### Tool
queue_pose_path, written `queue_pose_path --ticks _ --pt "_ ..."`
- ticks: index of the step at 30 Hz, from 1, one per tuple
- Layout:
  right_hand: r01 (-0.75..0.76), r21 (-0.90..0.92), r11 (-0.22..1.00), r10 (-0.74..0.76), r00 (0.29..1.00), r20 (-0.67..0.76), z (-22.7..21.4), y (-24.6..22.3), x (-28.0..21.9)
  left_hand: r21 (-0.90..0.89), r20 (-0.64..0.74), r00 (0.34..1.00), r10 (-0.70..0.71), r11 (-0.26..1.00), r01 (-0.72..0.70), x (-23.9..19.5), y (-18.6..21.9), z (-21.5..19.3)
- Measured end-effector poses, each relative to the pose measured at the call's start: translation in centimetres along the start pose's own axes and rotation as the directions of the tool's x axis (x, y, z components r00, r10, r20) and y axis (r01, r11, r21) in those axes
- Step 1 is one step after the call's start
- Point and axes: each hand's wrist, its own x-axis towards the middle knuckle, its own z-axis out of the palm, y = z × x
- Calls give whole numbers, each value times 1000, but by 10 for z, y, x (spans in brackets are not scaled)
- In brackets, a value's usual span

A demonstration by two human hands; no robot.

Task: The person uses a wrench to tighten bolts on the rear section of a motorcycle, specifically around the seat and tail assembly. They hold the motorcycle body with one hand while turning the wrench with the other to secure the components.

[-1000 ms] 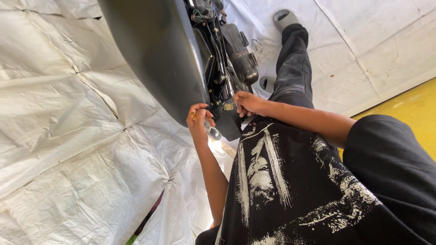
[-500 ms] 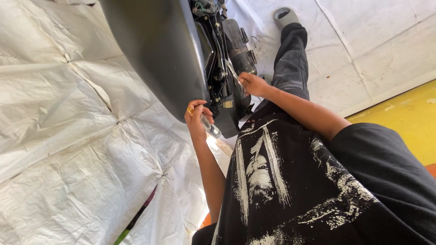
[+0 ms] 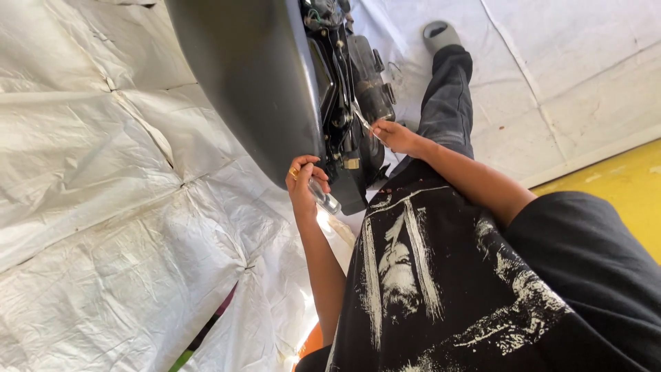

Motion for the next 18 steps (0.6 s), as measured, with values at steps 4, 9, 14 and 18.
queue_pose_path --ticks 4,9,14,18 --pt "5 75 997 -9 998 57 -7 -3 2 10 -9 1000 -18 1000 18 -8 -3 -2" --pt "-91 82 993 78 985 154 -5 -11 -16 41 -4 1000 -7 999 8 -4 1 1" --pt "-173 2 985 172 981 92 -12 26 18 20 -8 1000 -16 1000 16 -5 -4 -2" --pt "-293 32 956 283 942 183 17 -34 -31 42 -8 1000 -7 999 7 -3 -5 -2"
